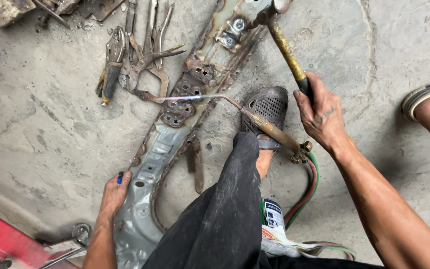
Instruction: The person sits on the shop floor with a rusty car frame rail across their legs and uses a gas torch to heat bolts on the rail. They hammer the heated bolts with a ball-peen hammer, pry at brackets with a screwdriver, and reposition the rail while working along it.
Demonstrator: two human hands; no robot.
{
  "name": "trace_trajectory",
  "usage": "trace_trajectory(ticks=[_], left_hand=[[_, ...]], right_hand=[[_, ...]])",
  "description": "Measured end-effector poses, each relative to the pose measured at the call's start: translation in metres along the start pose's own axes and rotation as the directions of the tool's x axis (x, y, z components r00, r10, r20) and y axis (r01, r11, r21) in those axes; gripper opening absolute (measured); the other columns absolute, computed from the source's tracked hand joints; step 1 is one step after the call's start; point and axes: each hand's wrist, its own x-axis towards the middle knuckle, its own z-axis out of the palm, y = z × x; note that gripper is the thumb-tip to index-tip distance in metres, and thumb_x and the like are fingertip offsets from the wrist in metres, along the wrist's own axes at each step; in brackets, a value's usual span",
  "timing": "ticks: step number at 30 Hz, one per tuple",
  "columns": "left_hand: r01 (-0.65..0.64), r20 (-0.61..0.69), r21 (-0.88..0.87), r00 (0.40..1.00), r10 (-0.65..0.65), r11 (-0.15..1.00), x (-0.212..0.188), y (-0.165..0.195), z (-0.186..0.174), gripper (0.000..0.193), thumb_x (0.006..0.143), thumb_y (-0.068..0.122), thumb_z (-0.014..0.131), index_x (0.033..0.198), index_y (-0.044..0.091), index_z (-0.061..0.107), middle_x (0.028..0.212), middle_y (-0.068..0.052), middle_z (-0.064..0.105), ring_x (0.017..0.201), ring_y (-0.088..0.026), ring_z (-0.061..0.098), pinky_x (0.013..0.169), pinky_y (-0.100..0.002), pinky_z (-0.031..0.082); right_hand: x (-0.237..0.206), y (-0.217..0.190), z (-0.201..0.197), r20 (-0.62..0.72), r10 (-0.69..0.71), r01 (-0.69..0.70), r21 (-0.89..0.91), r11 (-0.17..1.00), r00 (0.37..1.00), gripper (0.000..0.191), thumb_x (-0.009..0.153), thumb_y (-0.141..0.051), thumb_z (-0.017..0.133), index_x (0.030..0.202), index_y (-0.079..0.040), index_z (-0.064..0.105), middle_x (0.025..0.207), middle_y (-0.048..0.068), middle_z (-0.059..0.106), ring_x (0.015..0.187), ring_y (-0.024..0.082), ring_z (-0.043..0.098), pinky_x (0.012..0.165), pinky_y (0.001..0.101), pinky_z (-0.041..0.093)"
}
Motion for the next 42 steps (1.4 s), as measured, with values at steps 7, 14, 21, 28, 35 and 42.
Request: trace_trajectory(ticks=[7,14,21,28,35,42], left_hand=[[0.081,-0.013,-0.02,0.997,-0.081,0.996,-0.01,-0.002,-0.002,0.056,0.1,0.05,0.059,0.089,-0.005,0.066,0.071,-0.014,0.059,0.069,-0.024,0.05,0.07,-0.043,0.047],[0.028,-0.033,-0.048,0.999,-0.029,0.998,-0.019,0.003,0.001,0.052,0.096,0.048,0.061,0.086,-0.003,0.068,0.065,-0.007,0.061,0.067,-0.018,0.054,0.067,-0.037,0.046],[0.137,0.035,-0.071,0.99,-0.135,0.988,-0.031,0.01,0.004,0.051,0.1,0.046,0.061,0.092,-0.003,0.07,0.073,-0.011,0.06,0.071,-0.02,0.051,0.07,-0.04,0.047],[-0.009,0.005,-0.101,1.0,0.009,0.995,-0.032,0.005,0.0,0.05,0.096,0.046,0.06,0.093,-0.003,0.07,0.074,-0.01,0.066,0.076,-0.019,0.058,0.076,-0.038,0.049],[0.102,0.026,-0.069,0.995,-0.101,0.992,-0.042,-0.007,0.0,0.053,0.097,0.047,0.06,0.084,-0.003,0.067,0.068,-0.01,0.06,0.068,-0.021,0.052,0.068,-0.04,0.047],[0.089,0.013,-0.038,0.996,-0.089,0.995,-0.055,-0.004,-0.01,0.057,0.101,0.049,0.062,0.083,-0.005,0.064,0.067,-0.01,0.054,0.067,-0.02,0.047,0.065,-0.042,0.044]], right_hand=[[-0.002,0.008,-0.002,-0.2,-0.345,0.318,-0.155,0.935,0.917,0.045,0.111,-0.008,0.067,0.151,-0.003,0.046,0.102,0.022,0.066,0.085,0.039,0.067,0.076,0.0462,0.055],[0.021,0.016,-0.006,-0.074,-0.202,0.177,-0.254,0.951,0.977,0.052,0.103,-0.005,0.07,0.151,-0.004,0.051,0.094,0.021,0.067,0.08,0.04,0.068,0.069,0.0473,0.055],[0.006,0.017,-0.009,-0.167,-0.324,0.292,-0.192,0.937,0.931,0.055,0.108,-0.006,0.069,0.156,-0.003,0.043,0.116,0.024,0.067,0.094,0.039,0.069,0.08,0.0454,0.057],[0.017,0.015,-0.01,-0.101,-0.264,0.23,-0.265,0.936,0.959,0.053,0.102,-0.002,0.071,0.151,-0.004,0.051,0.104,0.023,0.068,0.089,0.042,0.068,0.074,0.0473,0.055],[0.0,0.006,-0.018,-0.229,-0.353,0.324,-0.152,0.934,0.907,0.052,0.109,-0.004,0.066,0.155,-0.005,0.043,0.118,0.025,0.067,0.097,0.039,0.069,0.083,0.0458,0.057],[0.006,0.002,-0.026,-0.05,-0.158,0.145,-0.199,0.969,0.986,0.053,0.102,-0.002,0.071,0.151,-0.004,0.051,0.094,0.021,0.068,0.08,0.038,0.069,0.071,0.0467,0.055]])
